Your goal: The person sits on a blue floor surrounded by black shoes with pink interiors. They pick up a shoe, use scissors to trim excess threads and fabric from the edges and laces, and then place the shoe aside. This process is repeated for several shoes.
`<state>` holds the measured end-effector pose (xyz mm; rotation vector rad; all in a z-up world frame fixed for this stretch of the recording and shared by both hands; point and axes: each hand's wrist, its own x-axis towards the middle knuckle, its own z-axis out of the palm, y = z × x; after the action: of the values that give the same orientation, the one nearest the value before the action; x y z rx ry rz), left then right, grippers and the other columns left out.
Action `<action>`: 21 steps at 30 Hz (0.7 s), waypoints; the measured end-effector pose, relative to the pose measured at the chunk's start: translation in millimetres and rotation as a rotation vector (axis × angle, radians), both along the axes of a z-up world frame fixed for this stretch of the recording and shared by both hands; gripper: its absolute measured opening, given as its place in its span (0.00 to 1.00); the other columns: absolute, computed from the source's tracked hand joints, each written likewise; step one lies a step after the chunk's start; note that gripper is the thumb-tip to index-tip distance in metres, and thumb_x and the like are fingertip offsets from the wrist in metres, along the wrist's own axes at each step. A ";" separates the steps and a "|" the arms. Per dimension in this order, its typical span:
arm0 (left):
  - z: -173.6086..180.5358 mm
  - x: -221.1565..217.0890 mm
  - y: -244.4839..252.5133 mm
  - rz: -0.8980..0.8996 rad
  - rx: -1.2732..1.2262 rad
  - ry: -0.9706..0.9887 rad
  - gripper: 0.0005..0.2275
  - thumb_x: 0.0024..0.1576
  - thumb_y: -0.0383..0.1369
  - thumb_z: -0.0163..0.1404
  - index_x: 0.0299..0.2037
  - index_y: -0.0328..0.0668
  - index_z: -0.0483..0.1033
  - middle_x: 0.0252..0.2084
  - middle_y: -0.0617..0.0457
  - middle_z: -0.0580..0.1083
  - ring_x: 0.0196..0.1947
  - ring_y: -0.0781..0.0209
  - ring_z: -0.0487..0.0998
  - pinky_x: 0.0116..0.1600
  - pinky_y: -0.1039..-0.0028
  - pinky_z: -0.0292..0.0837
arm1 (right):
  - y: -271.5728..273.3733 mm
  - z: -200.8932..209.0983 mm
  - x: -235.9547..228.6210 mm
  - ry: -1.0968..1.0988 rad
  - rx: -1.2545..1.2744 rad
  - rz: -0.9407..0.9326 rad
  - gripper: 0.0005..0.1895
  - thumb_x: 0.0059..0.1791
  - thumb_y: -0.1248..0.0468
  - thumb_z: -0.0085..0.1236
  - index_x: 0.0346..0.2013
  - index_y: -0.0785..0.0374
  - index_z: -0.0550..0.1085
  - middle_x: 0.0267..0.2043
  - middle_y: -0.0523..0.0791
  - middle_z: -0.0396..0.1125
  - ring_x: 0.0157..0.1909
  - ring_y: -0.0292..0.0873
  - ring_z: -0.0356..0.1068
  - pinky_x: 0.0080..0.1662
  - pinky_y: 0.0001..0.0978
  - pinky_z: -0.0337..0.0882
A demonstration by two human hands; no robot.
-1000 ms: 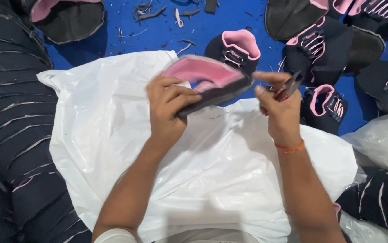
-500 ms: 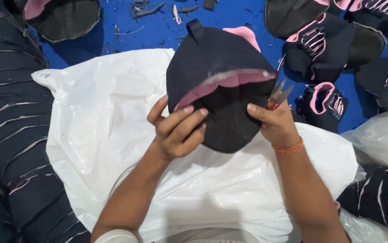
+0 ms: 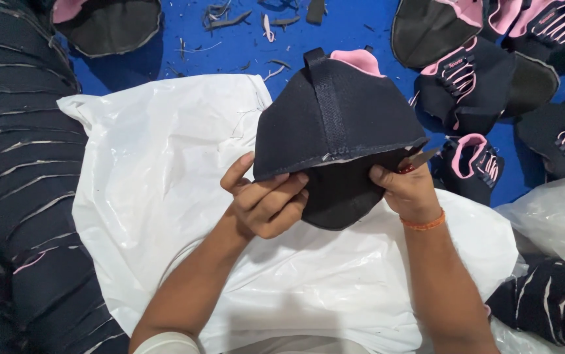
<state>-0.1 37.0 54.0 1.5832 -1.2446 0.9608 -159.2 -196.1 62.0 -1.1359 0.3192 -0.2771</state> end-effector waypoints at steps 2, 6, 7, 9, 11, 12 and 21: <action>0.4 -0.1 -0.8 0.001 -0.008 -0.005 0.15 0.58 0.33 0.63 0.23 0.59 0.69 0.45 0.70 0.77 0.58 0.69 0.68 0.74 0.56 0.53 | -0.6 -0.6 -0.2 -0.006 -0.005 0.000 0.27 0.50 0.78 0.60 0.64 0.63 0.70 0.63 0.45 0.70 0.66 0.42 0.68 0.67 0.38 0.66; 1.3 0.1 -1.4 0.008 -0.016 -0.009 0.15 0.58 0.33 0.63 0.23 0.59 0.70 0.45 0.70 0.77 0.57 0.69 0.68 0.74 0.56 0.53 | -3.1 -4.3 -2.1 -0.011 0.004 0.011 0.24 0.51 0.77 0.60 0.62 0.64 0.72 0.62 0.45 0.70 0.65 0.43 0.68 0.67 0.38 0.67; 1.2 -0.1 -1.5 0.008 -0.015 -0.007 0.15 0.58 0.33 0.63 0.23 0.59 0.70 0.44 0.69 0.77 0.57 0.69 0.68 0.74 0.56 0.54 | -3.9 -5.6 -3.1 -0.012 0.000 0.014 0.24 0.51 0.77 0.60 0.61 0.64 0.72 0.62 0.46 0.71 0.65 0.43 0.68 0.67 0.38 0.67; 0.3 -0.9 -0.9 0.006 -0.013 -0.004 0.15 0.58 0.33 0.63 0.23 0.59 0.70 0.45 0.70 0.77 0.57 0.69 0.68 0.74 0.57 0.53 | -6.6 -11.6 -6.3 -0.013 -0.006 0.015 0.23 0.51 0.78 0.60 0.61 0.64 0.73 0.62 0.46 0.71 0.65 0.43 0.68 0.67 0.38 0.67; 0.7 -0.9 -0.9 0.005 -0.013 -0.001 0.15 0.58 0.33 0.63 0.24 0.59 0.70 0.45 0.70 0.77 0.57 0.69 0.68 0.74 0.57 0.53 | -8.3 -14.5 -7.7 -0.016 -0.013 0.016 0.23 0.51 0.78 0.60 0.61 0.64 0.73 0.61 0.46 0.71 0.65 0.43 0.69 0.67 0.39 0.67; 1.7 -0.4 -1.1 0.004 -0.012 -0.001 0.14 0.58 0.33 0.63 0.24 0.59 0.70 0.45 0.70 0.77 0.57 0.69 0.68 0.74 0.57 0.53 | -8.6 -14.7 -7.3 -0.015 -0.008 0.014 0.23 0.51 0.78 0.60 0.61 0.64 0.73 0.62 0.46 0.71 0.65 0.43 0.69 0.67 0.38 0.67; 9.0 4.1 -1.0 -0.011 0.003 0.013 0.12 0.56 0.30 0.63 0.25 0.56 0.71 0.44 0.67 0.78 0.55 0.67 0.69 0.72 0.55 0.57 | -2.6 1.8 2.0 -0.004 0.048 0.010 0.24 0.51 0.78 0.59 0.62 0.65 0.71 0.60 0.45 0.70 0.63 0.43 0.69 0.64 0.37 0.68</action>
<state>4.0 36.0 62.9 1.5810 -1.2448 0.9412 -157.2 -198.7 63.8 -1.0892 0.3146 -0.2619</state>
